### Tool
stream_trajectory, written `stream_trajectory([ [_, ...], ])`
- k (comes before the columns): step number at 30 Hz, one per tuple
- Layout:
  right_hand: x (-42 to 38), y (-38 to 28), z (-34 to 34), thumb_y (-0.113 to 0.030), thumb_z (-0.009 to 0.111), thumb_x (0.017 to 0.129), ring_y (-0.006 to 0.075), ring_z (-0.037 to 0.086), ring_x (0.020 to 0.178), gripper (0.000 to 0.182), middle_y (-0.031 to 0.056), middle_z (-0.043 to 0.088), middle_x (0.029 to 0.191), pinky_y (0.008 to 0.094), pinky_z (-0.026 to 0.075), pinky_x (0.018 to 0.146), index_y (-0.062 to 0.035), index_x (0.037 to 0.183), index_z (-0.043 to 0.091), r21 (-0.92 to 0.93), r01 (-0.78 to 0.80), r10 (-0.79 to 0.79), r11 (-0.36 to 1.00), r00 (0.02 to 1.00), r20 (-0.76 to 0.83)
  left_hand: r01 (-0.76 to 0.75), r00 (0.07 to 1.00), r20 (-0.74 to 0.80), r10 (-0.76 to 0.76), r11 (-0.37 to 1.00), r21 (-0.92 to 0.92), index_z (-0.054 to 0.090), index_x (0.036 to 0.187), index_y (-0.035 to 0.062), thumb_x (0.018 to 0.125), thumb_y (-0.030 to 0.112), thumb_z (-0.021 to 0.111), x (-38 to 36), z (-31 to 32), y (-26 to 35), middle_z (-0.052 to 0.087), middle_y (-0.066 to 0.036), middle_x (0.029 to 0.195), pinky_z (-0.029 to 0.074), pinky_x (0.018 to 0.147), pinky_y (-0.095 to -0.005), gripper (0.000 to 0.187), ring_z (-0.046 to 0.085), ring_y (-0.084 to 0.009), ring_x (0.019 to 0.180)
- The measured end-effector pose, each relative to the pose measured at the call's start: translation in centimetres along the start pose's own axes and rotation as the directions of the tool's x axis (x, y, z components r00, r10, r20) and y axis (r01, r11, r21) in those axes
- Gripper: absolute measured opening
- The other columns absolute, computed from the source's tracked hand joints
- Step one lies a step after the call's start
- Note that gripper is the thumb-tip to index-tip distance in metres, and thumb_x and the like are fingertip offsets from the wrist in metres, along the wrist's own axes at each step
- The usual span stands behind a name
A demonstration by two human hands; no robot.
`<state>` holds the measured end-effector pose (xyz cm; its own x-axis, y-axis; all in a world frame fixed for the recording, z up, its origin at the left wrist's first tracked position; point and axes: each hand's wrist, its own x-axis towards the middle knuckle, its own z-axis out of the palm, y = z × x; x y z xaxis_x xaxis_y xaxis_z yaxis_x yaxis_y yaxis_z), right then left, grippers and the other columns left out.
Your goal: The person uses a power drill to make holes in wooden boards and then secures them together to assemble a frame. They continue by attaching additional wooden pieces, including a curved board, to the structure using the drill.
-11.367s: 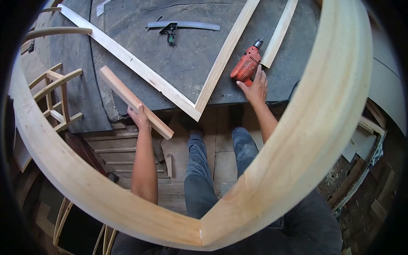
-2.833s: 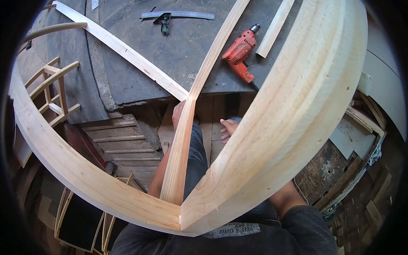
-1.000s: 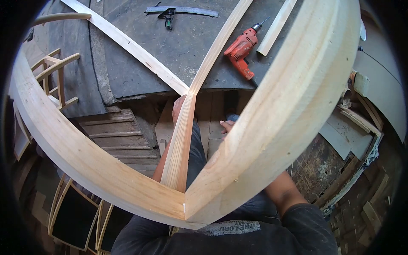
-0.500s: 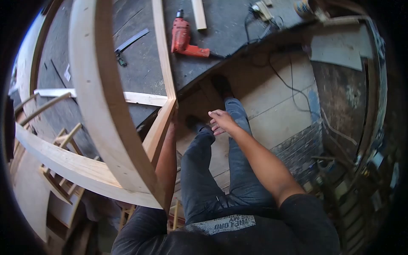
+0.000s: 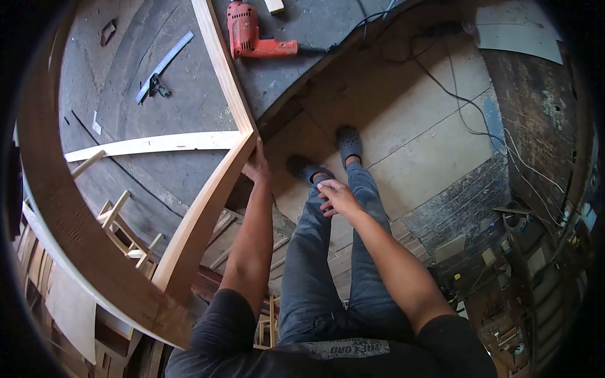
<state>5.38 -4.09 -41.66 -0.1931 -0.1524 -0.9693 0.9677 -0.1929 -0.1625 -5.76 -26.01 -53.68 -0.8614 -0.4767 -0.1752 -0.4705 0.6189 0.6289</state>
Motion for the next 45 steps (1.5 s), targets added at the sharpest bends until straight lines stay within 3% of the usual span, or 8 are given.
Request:
stream_trajectory([
  [3, 0.7, 1.5, -1.3, -0.04, 0.061, 0.096, 0.0178, 0.067, 0.07, 0.044, 0.0112, 0.065, 0.104, 0.0331, 0.059, 0.057, -0.0092, 0.127, 0.057, 0.019, -0.032, 0.032, 0.999, 0.999, 0.007, -0.005, 0.999, -0.048, -0.011, 0.943, -0.332, 0.061, 0.121, -0.0061, 0.078, 0.03, 0.085, -0.2, 1.0, -0.2, 0.062, -0.02, 0.123, 0.045, 0.1, -0.0405, 0.061, 0.058, -0.0301, 0.115],
  [8, 0.9, 2.6, -4.3, -0.039, 0.059, 0.097, 0.0184, 0.066, 0.074, 0.042, 0.0105, 0.064, 0.105, 0.0337, 0.059, 0.06, -0.0103, 0.128, 0.056, 0.018, -0.09, 0.09, 0.996, 0.996, 0.005, 0.052, 0.988, -0.128, -0.09, 0.96, -0.275, 0.057, 0.123, -0.0075, 0.078, 0.024, 0.085, -0.2, 2.1, 0.9, 0.061, -0.017, 0.124, 0.045, 0.101, -0.0407, 0.061, 0.058, -0.0276, 0.114],
  [10, 1.3, 2.1, -5.8, -0.039, 0.059, 0.097, 0.0187, 0.065, 0.076, 0.043, 0.0109, 0.063, 0.106, 0.0341, 0.059, 0.061, -0.0095, 0.128, 0.056, -0.016, -0.1, 0.1, 0.995, 0.995, 0.005, 0.06, 0.98, -0.132, -0.146, 0.861, -0.506, 0.052, 0.128, -0.0083, 0.079, 0.024, 0.085, 0.3, 3.0, -0.1, 0.058, -0.018, 0.127, 0.045, 0.102, -0.0404, 0.067, 0.057, -0.0271, 0.114],
  [11, 1.3, 2.1, -6.4, -0.038, 0.058, 0.098, 0.0191, 0.065, 0.077, 0.043, 0.0112, 0.063, 0.107, 0.0344, 0.059, 0.061, -0.0087, 0.129, 0.055, -0.035, -0.117, 0.117, 0.992, 0.993, -0.016, -0.054, 0.98, -0.197, -0.03, 0.912, -0.407, 0.047, 0.11, 0.0006, 0.081, 0.021, 0.083, 0.3, 3.1, 0.2, 0.053, -0.012, 0.103, 0.044, 0.088, -0.0412, 0.05, 0.053, -0.0253, 0.098],
  [14, 0.8, 0.7, -7.2, -0.038, 0.057, 0.098, 0.0193, 0.065, 0.078, 0.044, 0.012, 0.062, 0.108, 0.0343, 0.058, 0.061, -0.0064, 0.129, 0.054, -0.064, -0.109, 0.108, 0.992, 0.994, -0.026, -0.065, 0.98, -0.197, -0.02, 0.906, -0.418, 0.048, 0.108, 0.0006, 0.081, 0.021, 0.082, 0.5, 3.5, -1.3, 0.053, -0.011, 0.101, 0.044, 0.087, -0.0404, 0.048, 0.053, -0.0251, 0.095],
  [28, 1.1, -0.3, -8.1, -0.037, 0.057, 0.098, 0.0188, 0.065, 0.078, 0.045, 0.0118, 0.063, 0.107, 0.0325, 0.057, 0.06, -0.0047, 0.129, 0.055, -0.107, -0.122, 0.12, 0.987, 0.992, -0.023, -0.232, 0.947, -0.26, 0.19, 0.962, -0.142, 0.058, 0.104, 0.0061, 0.074, 0.018, 0.085, 0.7, 1.6, 1.3, 0.053, -0.009, 0.103, 0.038, 0.089, -0.0413, 0.042, 0.049, -0.027, 0.101],
  [40, 1.6, 1.2, -9.8, -0.037, 0.058, 0.098, 0.0193, 0.065, 0.077, 0.043, 0.012, 0.062, 0.107, 0.0331, 0.057, 0.06, -0.0054, 0.127, 0.055, -0.124, -0.165, 0.162, 0.979, 0.986, -0.027, -0.172, 0.968, -0.232, 0.097, 0.929, -0.329, 0.055, 0.107, 0.0036, 0.075, 0.012, 0.084, 0.7, 2.4, -0.2, 0.051, -0.01, 0.107, 0.041, 0.09, -0.0408, 0.044, 0.052, -0.0273, 0.102],
  [45, 1.9, 2.3, -10.7, -0.037, 0.057, 0.098, 0.019, 0.065, 0.077, 0.041, 0.0113, 0.062, 0.107, 0.0333, 0.057, 0.061, -0.0076, 0.127, 0.056, -0.141, -0.188, 0.185, 0.972, 0.982, -0.033, -0.254, 0.953, -0.211, 0.215, 0.951, -0.174, 0.053, 0.11, 0.0024, 0.082, 0.011, 0.08, 0.8, 1.6, 0.7, 0.055, -0.009, 0.105, 0.043, 0.093, -0.0353, 0.039, 0.053, -0.0223, 0.1],
])
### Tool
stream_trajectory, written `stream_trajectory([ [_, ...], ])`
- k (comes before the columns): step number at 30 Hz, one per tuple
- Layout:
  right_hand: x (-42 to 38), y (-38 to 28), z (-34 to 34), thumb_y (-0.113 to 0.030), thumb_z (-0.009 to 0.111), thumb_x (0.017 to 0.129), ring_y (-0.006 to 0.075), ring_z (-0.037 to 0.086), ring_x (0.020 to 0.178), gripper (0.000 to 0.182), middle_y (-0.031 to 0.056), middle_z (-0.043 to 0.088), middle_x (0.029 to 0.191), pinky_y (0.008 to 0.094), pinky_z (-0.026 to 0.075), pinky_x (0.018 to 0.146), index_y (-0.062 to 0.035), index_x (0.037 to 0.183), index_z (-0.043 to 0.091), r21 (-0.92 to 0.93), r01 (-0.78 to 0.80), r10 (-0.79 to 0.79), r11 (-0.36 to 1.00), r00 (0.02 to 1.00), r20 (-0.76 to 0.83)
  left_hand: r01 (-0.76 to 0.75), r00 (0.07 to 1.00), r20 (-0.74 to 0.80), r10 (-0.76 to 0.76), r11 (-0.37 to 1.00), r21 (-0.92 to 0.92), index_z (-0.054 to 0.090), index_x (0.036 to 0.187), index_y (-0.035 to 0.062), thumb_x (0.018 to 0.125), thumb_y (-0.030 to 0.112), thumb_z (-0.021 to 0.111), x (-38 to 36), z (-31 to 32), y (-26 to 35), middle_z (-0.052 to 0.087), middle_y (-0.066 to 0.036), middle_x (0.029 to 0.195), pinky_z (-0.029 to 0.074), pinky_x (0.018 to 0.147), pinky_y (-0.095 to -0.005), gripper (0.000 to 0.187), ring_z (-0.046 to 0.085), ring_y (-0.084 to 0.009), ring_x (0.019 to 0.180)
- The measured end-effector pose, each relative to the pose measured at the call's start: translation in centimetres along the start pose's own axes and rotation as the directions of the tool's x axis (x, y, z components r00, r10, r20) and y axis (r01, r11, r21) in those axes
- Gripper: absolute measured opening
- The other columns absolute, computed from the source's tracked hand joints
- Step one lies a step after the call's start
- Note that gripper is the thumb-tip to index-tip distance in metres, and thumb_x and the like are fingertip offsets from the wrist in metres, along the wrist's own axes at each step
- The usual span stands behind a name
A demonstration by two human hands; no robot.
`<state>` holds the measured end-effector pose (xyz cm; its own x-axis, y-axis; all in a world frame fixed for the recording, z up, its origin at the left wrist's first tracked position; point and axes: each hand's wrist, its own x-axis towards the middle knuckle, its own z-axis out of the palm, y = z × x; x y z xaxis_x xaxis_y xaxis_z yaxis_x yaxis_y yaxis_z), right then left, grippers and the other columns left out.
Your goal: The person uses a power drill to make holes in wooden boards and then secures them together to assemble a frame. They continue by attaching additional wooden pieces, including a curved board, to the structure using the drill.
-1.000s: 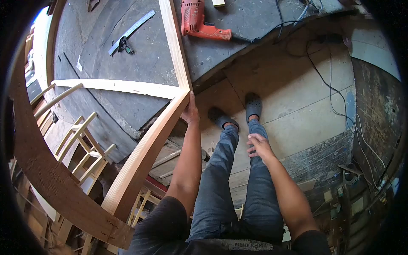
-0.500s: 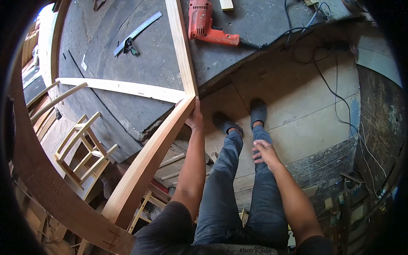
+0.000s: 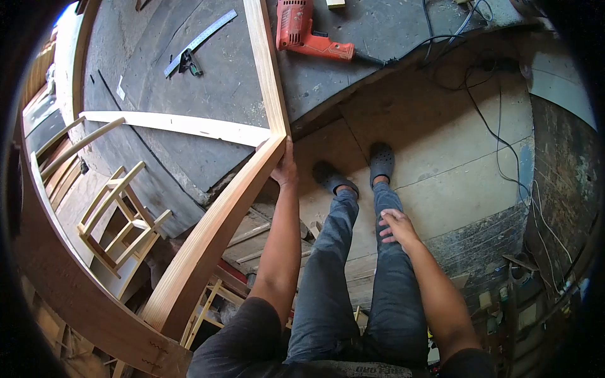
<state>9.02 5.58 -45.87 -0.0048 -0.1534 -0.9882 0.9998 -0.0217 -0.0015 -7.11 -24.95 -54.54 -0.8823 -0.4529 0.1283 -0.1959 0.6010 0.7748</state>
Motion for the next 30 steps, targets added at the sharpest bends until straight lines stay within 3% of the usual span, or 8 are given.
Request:
stream_trajectory([
  [2, 0.2, 0.3, -0.1, -0.037, 0.057, 0.098, 0.019, 0.065, 0.077, 0.041, 0.0111, 0.063, 0.107, 0.0332, 0.057, 0.061, -0.0079, 0.127, 0.056, -0.004, -0.006, 0.006, 1.0, 1.0, -0.005, -0.008, 1.0, 0.017, 0.008, 0.999, 0.044, 0.053, 0.109, 0.0025, 0.082, 0.012, 0.08, 0.2, 0.1, 0.2, 0.054, -0.009, 0.105, 0.043, 0.093, -0.0354, 0.039, 0.053, -0.0226, 0.1],
  [4, 0.2, 0.6, -0.1, -0.037, 0.057, 0.098, 0.019, 0.065, 0.078, 0.041, 0.0108, 0.063, 0.107, 0.0332, 0.057, 0.061, -0.0082, 0.127, 0.056, -0.009, -0.015, 0.015, 1.0, 1.0, -0.007, -0.001, 0.998, -0.055, -0.003, 0.998, -0.069, 0.059, 0.098, 0.0061, 0.075, 0.018, 0.084, 0.4, 0.5, 0.0, 0.053, -0.009, 0.1, 0.038, 0.085, -0.0421, 0.036, 0.049, -0.0281, 0.096],
  [7, 0.1, 0.8, -0.1, -0.038, 0.057, 0.098, 0.019, 0.065, 0.079, 0.042, 0.0107, 0.063, 0.106, 0.0331, 0.057, 0.061, -0.0081, 0.127, 0.056, -0.004, -0.02, 0.02, 1.0, 1.0, -0.005, 0.028, 0.998, -0.049, -0.03, 0.999, -0.045, 0.06, 0.095, 0.007, 0.074, 0.021, 0.084, 0.3, 0.4, 0.3, 0.055, -0.009, 0.095, 0.039, 0.084, -0.0426, 0.034, 0.049, -0.0287, 0.095],
  [22, -1.6, -1.1, 0.0, -0.04, 0.058, 0.097, 0.019, 0.065, 0.078, 0.044, 0.0117, 0.063, 0.106, 0.0338, 0.057, 0.062, -0.008, 0.128, 0.056, -0.005, 0.078, -0.078, 0.997, 0.997, 0.004, -0.006, 0.999, -0.04, 0.008, 0.999, 0.05, 0.062, 0.094, 0.0072, 0.074, 0.03, 0.083, 0.3, 0.2, -0.5, 0.057, -0.011, 0.095, 0.039, 0.083, -0.0456, 0.037, 0.049, -0.0329, 0.095],
  [29, -4.3, -8.8, 5.8, -0.035, 0.059, 0.097, 0.0175, 0.065, 0.078, 0.044, 0.0115, 0.064, 0.109, 0.0303, 0.055, 0.063, -0.006, 0.131, 0.054, -0.045, 0.298, -0.293, 0.953, 0.951, 0.1, 0.007, 0.995, -0.1, -0.004, 1.0, 0.023, 0.062, 0.09, 0.0087, 0.074, 0.033, 0.083, 0.3, 0.3, -0.2, 0.056, -0.009, 0.091, 0.039, 0.081, -0.0455, 0.036, 0.048, -0.0329, 0.093],
  [30, -5.4, -10.3, 7.1, -0.032, 0.061, 0.096, 0.0175, 0.064, 0.078, 0.046, 0.011, 0.064, 0.109, 0.0301, 0.055, 0.065, -0.0056, 0.133, 0.053, -0.059, 0.388, -0.379, 0.92, 0.917, 0.121, -0.032, 0.998, -0.05, 0.039, 0.992, 0.126, 0.059, 0.098, 0.0058, 0.076, 0.034, 0.082, 0.4, -0.1, -0.1, 0.056, -0.011, 0.094, 0.04, 0.084, -0.0451, 0.043, 0.051, -0.033, 0.095],
])
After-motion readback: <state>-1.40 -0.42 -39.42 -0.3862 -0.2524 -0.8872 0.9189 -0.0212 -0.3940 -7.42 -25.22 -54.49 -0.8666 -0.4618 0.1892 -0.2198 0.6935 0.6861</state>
